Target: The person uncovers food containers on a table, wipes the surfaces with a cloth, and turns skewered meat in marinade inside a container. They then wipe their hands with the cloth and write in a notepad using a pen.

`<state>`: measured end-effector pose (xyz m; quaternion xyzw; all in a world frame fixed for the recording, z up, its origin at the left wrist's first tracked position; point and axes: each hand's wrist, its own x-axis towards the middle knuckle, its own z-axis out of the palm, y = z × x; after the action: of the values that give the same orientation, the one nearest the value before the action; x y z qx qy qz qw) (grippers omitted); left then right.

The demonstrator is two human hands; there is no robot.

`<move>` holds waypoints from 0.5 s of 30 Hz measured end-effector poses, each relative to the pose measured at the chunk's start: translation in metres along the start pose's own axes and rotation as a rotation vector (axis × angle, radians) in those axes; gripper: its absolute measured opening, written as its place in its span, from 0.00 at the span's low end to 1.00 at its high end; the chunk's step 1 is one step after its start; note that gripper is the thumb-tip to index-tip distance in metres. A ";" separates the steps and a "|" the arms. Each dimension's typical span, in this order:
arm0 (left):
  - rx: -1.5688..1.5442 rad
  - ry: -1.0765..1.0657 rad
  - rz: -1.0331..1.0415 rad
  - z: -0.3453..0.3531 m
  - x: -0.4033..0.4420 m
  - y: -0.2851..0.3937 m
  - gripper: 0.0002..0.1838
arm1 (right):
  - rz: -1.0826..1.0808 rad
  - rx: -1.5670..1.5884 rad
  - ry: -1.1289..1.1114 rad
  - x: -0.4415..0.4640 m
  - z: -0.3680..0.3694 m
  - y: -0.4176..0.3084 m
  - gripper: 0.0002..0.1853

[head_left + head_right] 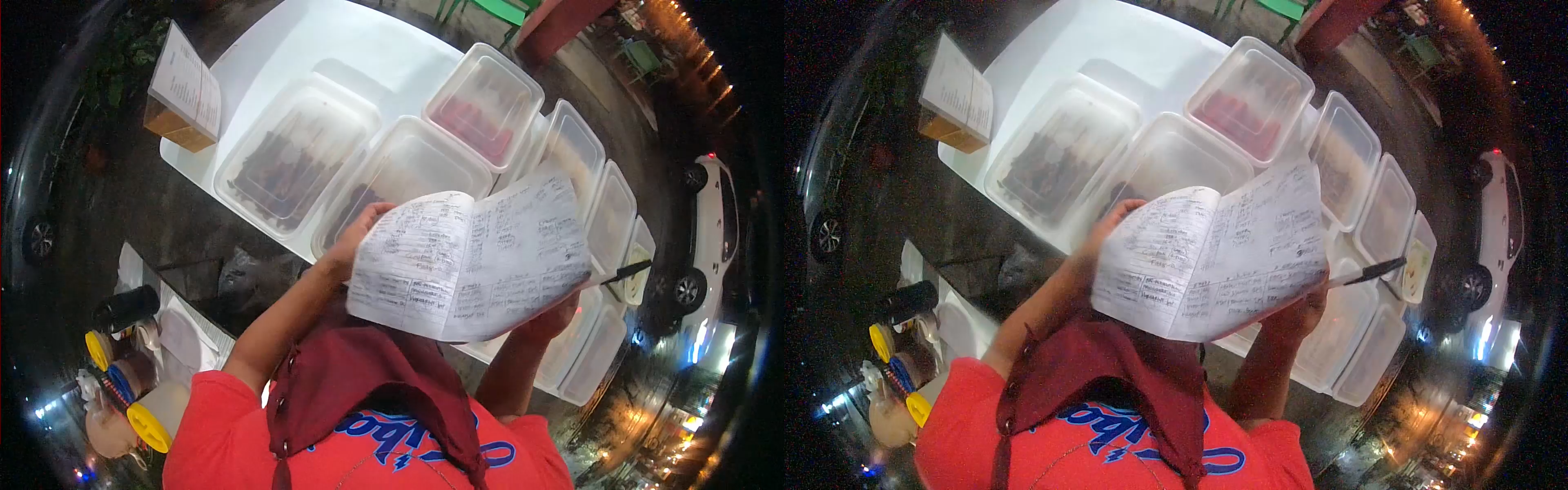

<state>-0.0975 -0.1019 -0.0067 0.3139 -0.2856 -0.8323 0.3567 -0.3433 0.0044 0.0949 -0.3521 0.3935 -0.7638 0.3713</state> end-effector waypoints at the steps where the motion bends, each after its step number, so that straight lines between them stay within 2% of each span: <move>1: -0.059 -0.016 -0.058 0.002 0.000 -0.006 0.31 | 0.006 0.007 -0.032 0.002 -0.001 0.002 0.25; 2: -0.130 -0.072 -0.052 0.002 0.000 -0.009 0.29 | 0.011 0.014 -0.064 0.005 -0.001 0.003 0.26; 4: -0.283 -0.181 -0.074 0.013 -0.001 -0.007 0.26 | 0.075 0.326 -0.250 0.020 0.028 -0.007 0.27; 7: -0.550 -0.296 -0.211 0.032 0.001 0.010 0.24 | 0.072 0.451 -0.303 0.033 0.044 -0.004 0.28; 8: -0.472 -0.289 -0.189 0.027 0.004 0.003 0.25 | 0.130 0.589 -0.357 0.037 0.047 -0.003 0.26; 9: -0.394 -0.280 -0.163 0.014 0.010 -0.012 0.25 | 0.187 0.574 -0.189 0.037 0.061 -0.008 0.24; 11: -0.235 -0.257 -0.102 -0.019 0.024 -0.047 0.27 | 0.215 0.512 -0.020 0.039 0.091 -0.014 0.15; 13: 0.297 -0.186 0.158 -0.015 0.026 -0.043 0.30 | 0.235 0.521 -0.078 0.042 0.100 -0.016 0.10; 15: -0.362 -0.063 -0.012 -0.005 0.018 -0.034 0.31 | 0.258 0.530 -0.143 0.045 0.110 -0.018 0.04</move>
<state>-0.1177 -0.0970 -0.0394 0.2199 -0.1404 -0.8816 0.3933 -0.2793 -0.0635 0.1703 -0.2429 0.1950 -0.7597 0.5708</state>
